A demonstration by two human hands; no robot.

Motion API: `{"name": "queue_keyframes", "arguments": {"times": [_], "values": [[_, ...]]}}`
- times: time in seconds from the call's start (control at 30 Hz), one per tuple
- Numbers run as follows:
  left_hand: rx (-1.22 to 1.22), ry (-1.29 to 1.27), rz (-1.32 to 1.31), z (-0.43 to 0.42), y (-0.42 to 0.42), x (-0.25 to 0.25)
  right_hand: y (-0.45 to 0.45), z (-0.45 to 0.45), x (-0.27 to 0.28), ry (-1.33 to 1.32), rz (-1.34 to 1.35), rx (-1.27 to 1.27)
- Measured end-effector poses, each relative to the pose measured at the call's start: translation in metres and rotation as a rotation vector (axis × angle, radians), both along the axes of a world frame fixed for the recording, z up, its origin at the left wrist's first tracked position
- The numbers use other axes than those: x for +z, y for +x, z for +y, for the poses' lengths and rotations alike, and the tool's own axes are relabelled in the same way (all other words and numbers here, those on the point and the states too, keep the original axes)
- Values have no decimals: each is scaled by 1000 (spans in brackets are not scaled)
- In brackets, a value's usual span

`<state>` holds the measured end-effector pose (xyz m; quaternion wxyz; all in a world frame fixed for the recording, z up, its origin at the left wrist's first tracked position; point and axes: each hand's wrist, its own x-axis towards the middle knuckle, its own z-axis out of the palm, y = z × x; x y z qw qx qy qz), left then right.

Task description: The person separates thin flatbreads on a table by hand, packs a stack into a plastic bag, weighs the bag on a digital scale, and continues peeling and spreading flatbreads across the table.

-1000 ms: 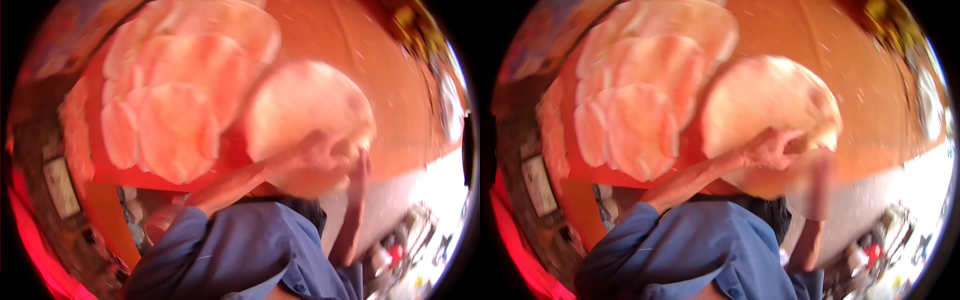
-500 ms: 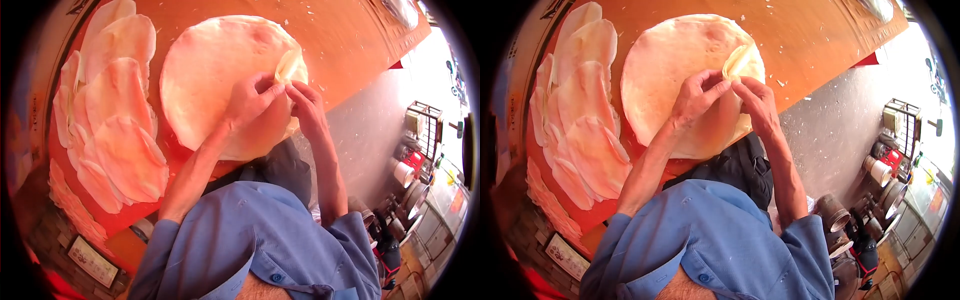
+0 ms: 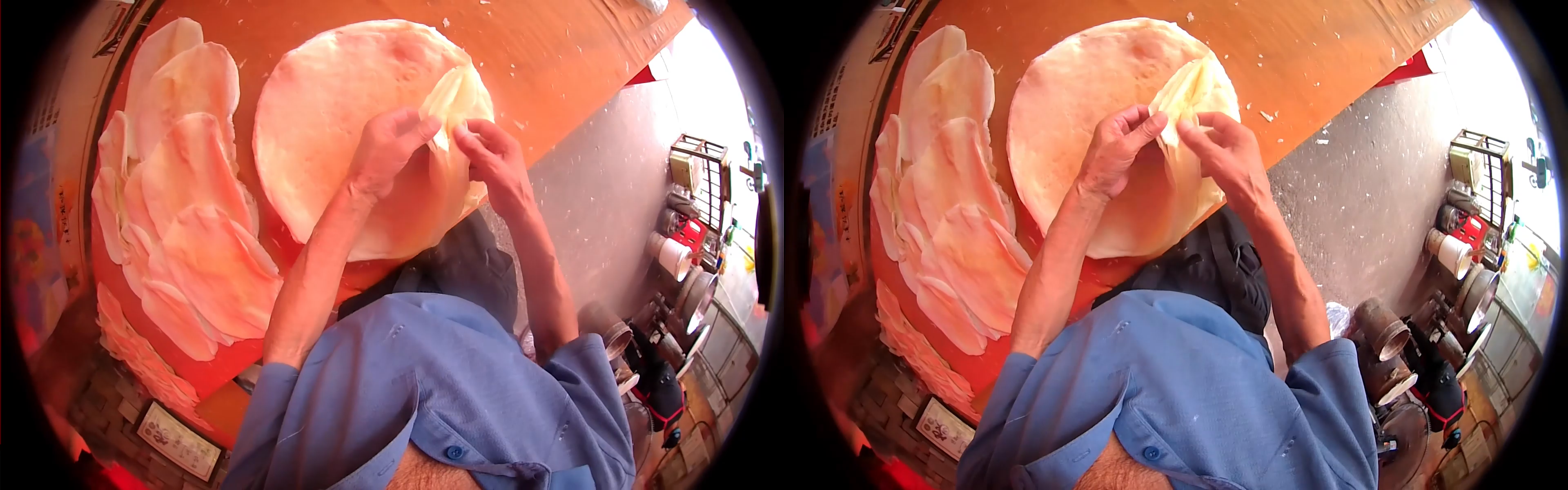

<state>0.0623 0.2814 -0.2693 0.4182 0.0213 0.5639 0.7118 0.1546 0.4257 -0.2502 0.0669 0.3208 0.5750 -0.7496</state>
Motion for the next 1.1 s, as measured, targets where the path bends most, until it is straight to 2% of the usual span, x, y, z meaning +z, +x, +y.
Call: {"name": "queue_keyframes", "arguments": {"times": [0.1, 0.23, 0.3, 0.47, 0.53, 0.67, 0.73, 0.77, 0.83, 0.87, 0.93, 0.97, 1.03, 1.1], "values": [[-36, 6, -23, -3, 0, -1, 1, -1, 1, 157, 8, 78], [26, 92, -152, -9, -2, -11, 8, 7, -6, 25, 27, 41], [47, 92, -171, -11, -1, -13, 12, 8, -9, -45, 43, -64], [78, 60, -195, -2, -1, -1, 9, -1, -8, -23, 24, -46], [0, -124, 26, 3, -5, -1, 6, -4, -8, -1, 43, -16], [-64, -184, 75, -1, -16, -9, 8, 7, -12, 33, 48, 30], [-39, -141, -1, -1, -16, -9, 6, 19, -9, -44, -71, -55], [-44, -143, -2, -1, -14, -9, 5, 21, -9, -13, -52, -84], [1, -15, -151, -1, -9, -7, -5, 23, -20, 278, -129, -72], [-2, -18, -155, -1, -8, -8, -5, 23, -20, 276, -134, -74], [13, 27, -162, -7, -8, -9, -9, 20, -11, 533, -88, 148], [15, 24, -160, -14, -10, -12, -7, 21, -15, 530, -86, 150], [133, 108, -233, -38, -19, -15, -4, 20, -18, 336, 54, -1], [199, 85, -252, -63, -27, 0, 3, 20, -12, 220, 26, 48]]}}
